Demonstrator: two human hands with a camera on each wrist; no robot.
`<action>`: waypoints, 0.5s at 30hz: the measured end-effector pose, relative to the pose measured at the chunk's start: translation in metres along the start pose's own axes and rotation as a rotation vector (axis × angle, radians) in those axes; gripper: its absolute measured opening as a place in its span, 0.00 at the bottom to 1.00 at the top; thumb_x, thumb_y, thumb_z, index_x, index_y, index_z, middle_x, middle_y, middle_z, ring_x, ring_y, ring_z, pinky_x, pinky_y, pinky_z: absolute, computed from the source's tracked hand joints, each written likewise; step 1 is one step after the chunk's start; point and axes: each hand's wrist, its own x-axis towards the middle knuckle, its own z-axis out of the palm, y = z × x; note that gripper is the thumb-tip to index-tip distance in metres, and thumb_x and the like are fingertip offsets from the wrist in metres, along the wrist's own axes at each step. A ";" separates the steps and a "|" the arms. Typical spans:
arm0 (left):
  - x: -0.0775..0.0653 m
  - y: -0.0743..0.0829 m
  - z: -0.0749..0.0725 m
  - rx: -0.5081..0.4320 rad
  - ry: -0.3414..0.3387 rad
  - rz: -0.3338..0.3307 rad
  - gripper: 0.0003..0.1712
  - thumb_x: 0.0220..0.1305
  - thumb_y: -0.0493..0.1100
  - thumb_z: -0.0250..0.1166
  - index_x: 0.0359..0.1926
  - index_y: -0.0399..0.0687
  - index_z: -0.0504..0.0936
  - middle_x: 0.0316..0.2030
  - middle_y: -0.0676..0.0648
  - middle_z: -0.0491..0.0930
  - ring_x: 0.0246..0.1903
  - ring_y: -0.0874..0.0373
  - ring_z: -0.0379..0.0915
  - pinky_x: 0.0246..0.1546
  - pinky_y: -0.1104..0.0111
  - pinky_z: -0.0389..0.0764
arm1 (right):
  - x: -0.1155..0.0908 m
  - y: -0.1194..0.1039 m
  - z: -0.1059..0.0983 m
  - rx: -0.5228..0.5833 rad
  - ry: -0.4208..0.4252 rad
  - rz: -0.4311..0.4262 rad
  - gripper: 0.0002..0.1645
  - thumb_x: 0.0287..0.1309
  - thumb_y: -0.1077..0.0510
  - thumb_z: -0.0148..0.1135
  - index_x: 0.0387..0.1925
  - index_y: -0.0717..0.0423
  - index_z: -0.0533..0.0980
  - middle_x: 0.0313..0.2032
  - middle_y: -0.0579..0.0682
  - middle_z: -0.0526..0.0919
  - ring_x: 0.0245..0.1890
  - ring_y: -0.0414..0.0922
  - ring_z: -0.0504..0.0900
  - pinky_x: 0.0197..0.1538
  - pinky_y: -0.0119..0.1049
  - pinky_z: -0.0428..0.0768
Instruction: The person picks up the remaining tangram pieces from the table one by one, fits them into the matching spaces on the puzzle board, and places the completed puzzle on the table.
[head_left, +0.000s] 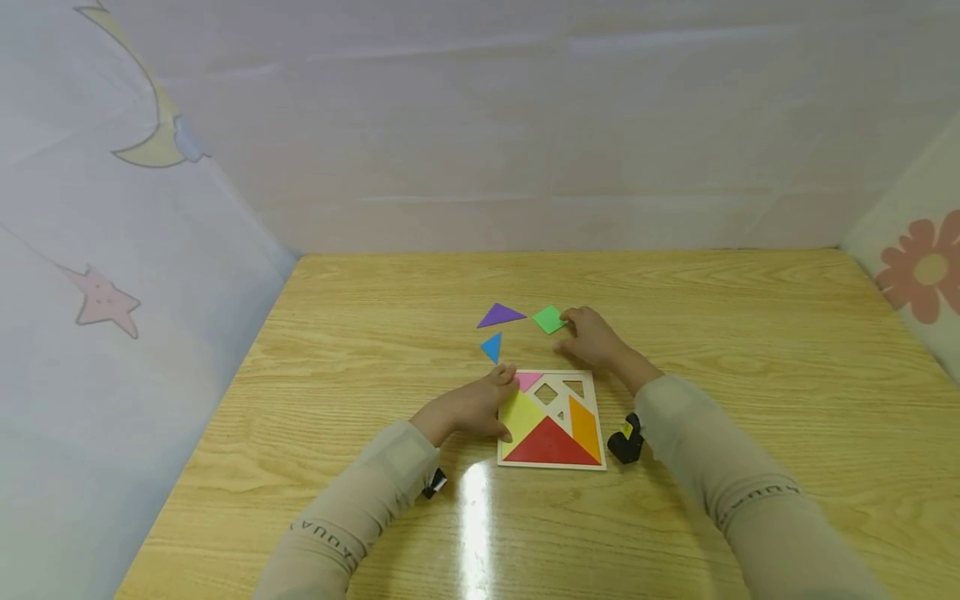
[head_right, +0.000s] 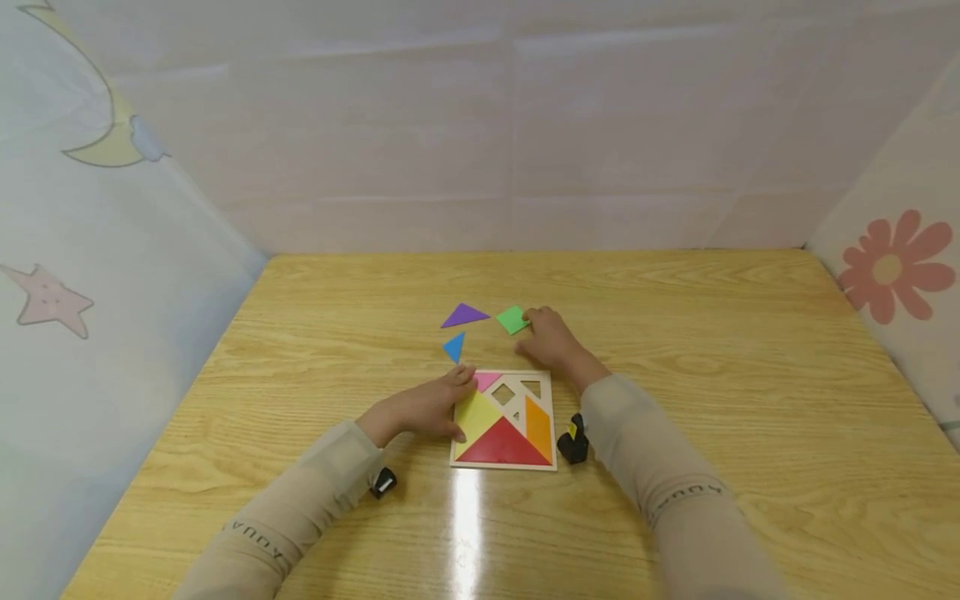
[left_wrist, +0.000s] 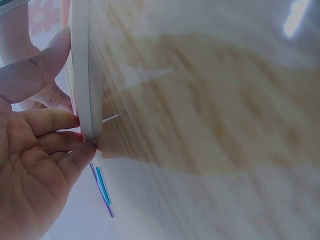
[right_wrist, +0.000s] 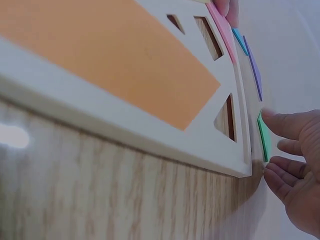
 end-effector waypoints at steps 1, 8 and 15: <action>0.000 0.000 0.000 0.002 0.001 0.001 0.48 0.49 0.48 0.65 0.62 0.31 0.49 0.63 0.36 0.39 0.63 0.48 0.30 0.60 0.69 0.43 | 0.001 0.000 0.000 -0.002 0.004 0.004 0.32 0.49 0.59 0.59 0.51 0.76 0.62 0.44 0.67 0.68 0.45 0.57 0.66 0.50 0.49 0.64; 0.000 0.001 -0.001 0.011 0.005 0.001 0.47 0.48 0.48 0.65 0.62 0.31 0.50 0.63 0.36 0.39 0.63 0.48 0.30 0.60 0.69 0.42 | 0.005 -0.002 0.000 -0.001 0.012 0.060 0.33 0.49 0.58 0.60 0.52 0.75 0.62 0.44 0.67 0.66 0.43 0.56 0.65 0.48 0.48 0.66; 0.001 0.001 -0.001 0.012 -0.002 -0.008 0.47 0.49 0.48 0.65 0.62 0.31 0.50 0.64 0.36 0.39 0.63 0.48 0.30 0.60 0.69 0.42 | 0.008 -0.005 0.002 -0.016 0.035 0.083 0.34 0.48 0.58 0.60 0.53 0.75 0.61 0.45 0.68 0.65 0.41 0.56 0.66 0.43 0.45 0.68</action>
